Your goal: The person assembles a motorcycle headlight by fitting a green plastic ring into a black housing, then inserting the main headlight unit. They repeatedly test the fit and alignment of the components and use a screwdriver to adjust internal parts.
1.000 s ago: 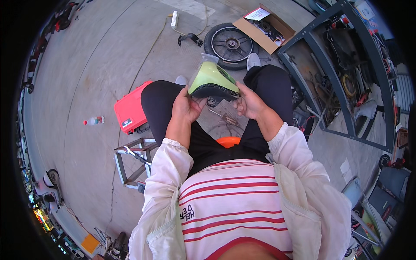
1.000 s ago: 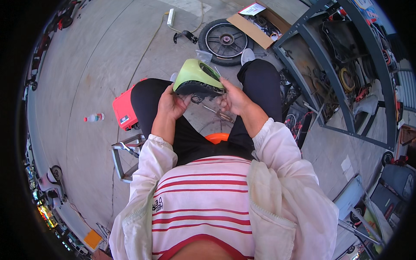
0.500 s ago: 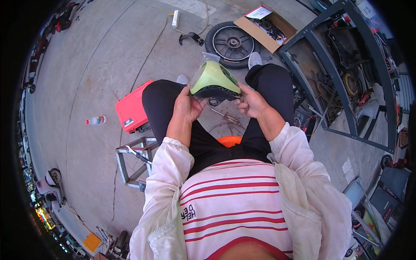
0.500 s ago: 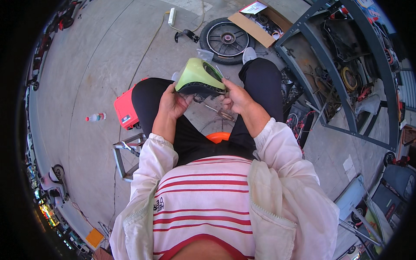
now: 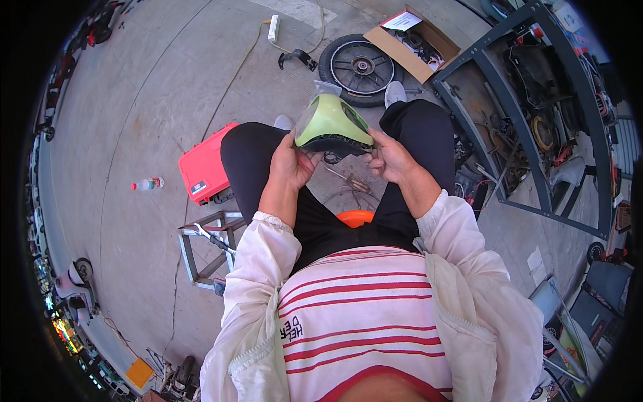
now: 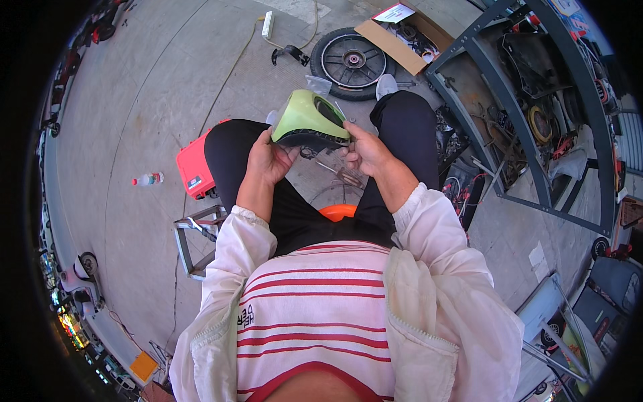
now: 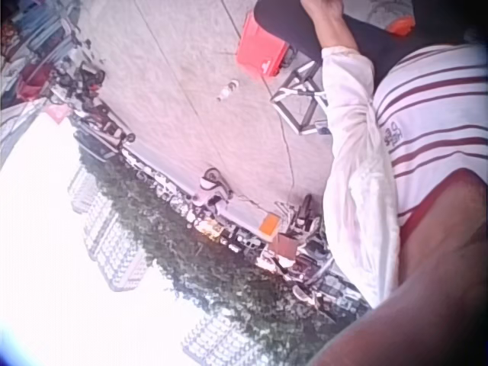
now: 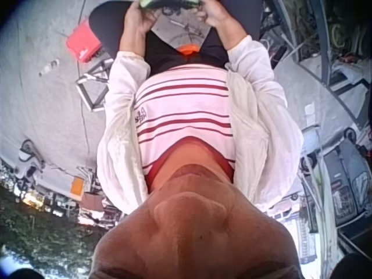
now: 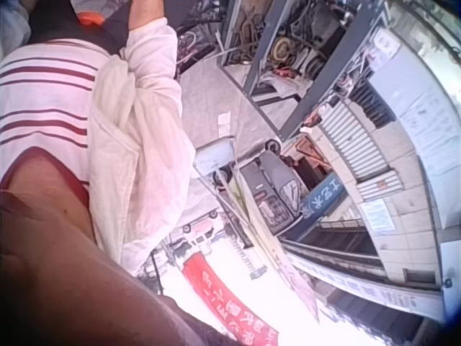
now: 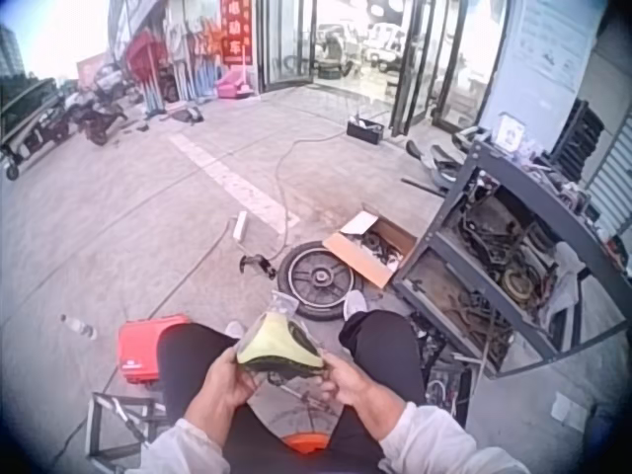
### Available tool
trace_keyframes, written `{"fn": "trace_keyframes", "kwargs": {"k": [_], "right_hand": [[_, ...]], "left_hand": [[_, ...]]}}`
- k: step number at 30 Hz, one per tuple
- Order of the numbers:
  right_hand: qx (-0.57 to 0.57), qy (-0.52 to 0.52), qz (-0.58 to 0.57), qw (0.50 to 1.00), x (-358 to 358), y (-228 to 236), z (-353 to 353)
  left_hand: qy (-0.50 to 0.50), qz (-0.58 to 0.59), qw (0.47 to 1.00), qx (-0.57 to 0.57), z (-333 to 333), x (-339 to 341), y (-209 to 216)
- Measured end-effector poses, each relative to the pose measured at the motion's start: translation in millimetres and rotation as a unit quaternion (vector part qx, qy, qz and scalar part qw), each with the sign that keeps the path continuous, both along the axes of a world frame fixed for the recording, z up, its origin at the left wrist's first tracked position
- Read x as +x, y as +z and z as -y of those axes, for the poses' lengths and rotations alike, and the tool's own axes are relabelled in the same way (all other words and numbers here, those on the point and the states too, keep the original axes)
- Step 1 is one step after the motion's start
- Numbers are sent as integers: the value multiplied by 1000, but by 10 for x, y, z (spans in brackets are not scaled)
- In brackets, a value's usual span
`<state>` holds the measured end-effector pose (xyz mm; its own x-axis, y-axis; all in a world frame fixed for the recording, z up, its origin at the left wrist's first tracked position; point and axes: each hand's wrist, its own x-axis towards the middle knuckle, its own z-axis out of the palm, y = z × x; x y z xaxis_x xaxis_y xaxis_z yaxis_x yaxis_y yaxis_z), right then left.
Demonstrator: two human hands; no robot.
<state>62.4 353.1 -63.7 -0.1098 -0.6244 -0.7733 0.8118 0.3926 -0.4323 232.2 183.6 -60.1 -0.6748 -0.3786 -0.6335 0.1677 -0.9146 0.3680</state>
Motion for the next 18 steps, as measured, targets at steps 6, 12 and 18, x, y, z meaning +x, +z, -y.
{"fn": "trace_keyframes", "kwargs": {"k": [6,12,18], "right_hand": [[-31,19,-17,999,-4,-33,-18],[-37,36,-50,997,2,-132,-17],[-53,27,-63,996,16,-108,-18]], "left_hand": [[10,5,1000,-6,-13,9,-37],[16,4,1000,-17,-19,23,-46],[30,-7,999,-14,-51,2,50]]}}
